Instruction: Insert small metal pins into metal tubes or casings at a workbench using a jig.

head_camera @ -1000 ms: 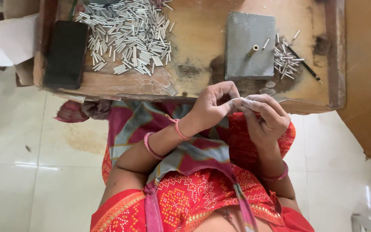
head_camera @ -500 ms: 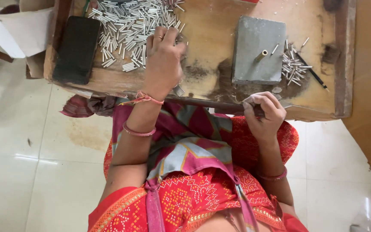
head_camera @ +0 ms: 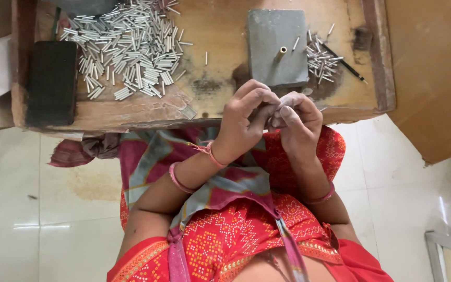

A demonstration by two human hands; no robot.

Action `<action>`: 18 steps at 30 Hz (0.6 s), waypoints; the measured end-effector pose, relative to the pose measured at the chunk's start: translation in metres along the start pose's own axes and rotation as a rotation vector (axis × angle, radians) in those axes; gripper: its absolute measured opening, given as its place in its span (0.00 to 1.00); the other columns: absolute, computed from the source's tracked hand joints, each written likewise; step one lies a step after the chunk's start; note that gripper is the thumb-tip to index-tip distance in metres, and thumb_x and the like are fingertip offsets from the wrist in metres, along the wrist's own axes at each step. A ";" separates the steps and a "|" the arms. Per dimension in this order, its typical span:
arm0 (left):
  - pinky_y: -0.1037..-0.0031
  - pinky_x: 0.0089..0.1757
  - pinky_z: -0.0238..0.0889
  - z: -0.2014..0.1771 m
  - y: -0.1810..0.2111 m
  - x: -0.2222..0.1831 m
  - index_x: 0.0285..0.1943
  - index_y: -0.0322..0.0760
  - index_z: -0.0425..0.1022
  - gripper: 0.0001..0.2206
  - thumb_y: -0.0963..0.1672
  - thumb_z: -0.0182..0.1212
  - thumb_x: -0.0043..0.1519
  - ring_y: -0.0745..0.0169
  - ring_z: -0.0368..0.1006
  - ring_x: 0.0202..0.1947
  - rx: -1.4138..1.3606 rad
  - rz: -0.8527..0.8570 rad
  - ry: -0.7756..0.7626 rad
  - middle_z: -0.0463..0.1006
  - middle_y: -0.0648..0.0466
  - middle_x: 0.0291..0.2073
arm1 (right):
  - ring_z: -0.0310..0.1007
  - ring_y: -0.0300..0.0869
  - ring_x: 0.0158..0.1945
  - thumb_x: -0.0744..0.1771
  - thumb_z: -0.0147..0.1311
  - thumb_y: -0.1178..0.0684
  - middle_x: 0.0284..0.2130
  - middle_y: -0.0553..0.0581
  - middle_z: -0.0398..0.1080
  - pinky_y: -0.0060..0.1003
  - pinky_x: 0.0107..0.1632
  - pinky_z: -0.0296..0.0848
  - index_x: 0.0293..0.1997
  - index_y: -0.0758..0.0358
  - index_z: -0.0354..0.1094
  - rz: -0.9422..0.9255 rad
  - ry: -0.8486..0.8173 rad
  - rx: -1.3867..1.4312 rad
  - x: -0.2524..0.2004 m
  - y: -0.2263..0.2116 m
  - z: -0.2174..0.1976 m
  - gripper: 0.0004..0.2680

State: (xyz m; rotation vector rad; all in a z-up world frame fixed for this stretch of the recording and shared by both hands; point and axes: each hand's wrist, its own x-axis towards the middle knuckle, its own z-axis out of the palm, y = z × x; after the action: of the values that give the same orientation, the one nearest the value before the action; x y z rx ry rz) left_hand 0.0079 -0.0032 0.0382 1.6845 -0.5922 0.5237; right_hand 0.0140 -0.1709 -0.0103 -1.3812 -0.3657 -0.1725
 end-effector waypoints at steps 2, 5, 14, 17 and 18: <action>0.69 0.43 0.71 0.010 -0.004 -0.006 0.46 0.33 0.75 0.09 0.33 0.61 0.61 0.52 0.77 0.40 -0.216 -0.145 0.096 0.74 0.49 0.40 | 0.69 0.34 0.35 0.73 0.49 0.63 0.39 0.54 0.70 0.30 0.37 0.72 0.46 0.68 0.68 0.114 -0.022 0.574 -0.002 0.007 -0.001 0.02; 0.70 0.42 0.73 0.009 0.006 -0.008 0.51 0.34 0.76 0.12 0.33 0.63 0.61 0.53 0.78 0.40 -0.096 -0.078 0.115 0.75 0.49 0.42 | 0.68 0.34 0.32 0.72 0.49 0.60 0.37 0.56 0.70 0.29 0.32 0.70 0.48 0.68 0.67 0.293 0.021 0.806 -0.005 0.019 -0.004 0.03; 0.58 0.51 0.69 -0.001 -0.008 -0.012 0.54 0.26 0.72 0.16 0.38 0.65 0.57 0.40 0.71 0.49 0.373 0.404 0.016 0.70 0.43 0.49 | 0.70 0.36 0.36 0.73 0.50 0.62 0.41 0.56 0.71 0.30 0.38 0.72 0.49 0.69 0.66 0.199 -0.002 0.665 -0.016 -0.001 0.001 0.02; 0.57 0.52 0.69 -0.008 -0.006 -0.011 0.52 0.28 0.70 0.16 0.39 0.64 0.57 0.40 0.70 0.49 0.362 0.427 -0.060 0.70 0.42 0.49 | 0.75 0.40 0.40 0.72 0.50 0.63 0.42 0.60 0.72 0.35 0.45 0.78 0.54 0.72 0.66 0.366 -0.105 0.617 -0.011 -0.026 -0.014 0.06; 0.57 0.52 0.69 -0.008 -0.007 -0.011 0.52 0.28 0.70 0.16 0.39 0.64 0.57 0.40 0.70 0.49 0.362 0.428 -0.062 0.70 0.42 0.49 | 0.75 0.40 0.40 0.72 0.50 0.63 0.42 0.60 0.72 0.35 0.45 0.78 0.54 0.72 0.66 0.364 -0.104 0.617 -0.008 -0.034 -0.015 0.06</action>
State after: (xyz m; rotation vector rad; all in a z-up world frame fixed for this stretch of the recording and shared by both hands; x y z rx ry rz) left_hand 0.0039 0.0070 0.0282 1.9245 -0.9575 0.9318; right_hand -0.0029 -0.1926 0.0164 -0.8244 -0.2195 0.2954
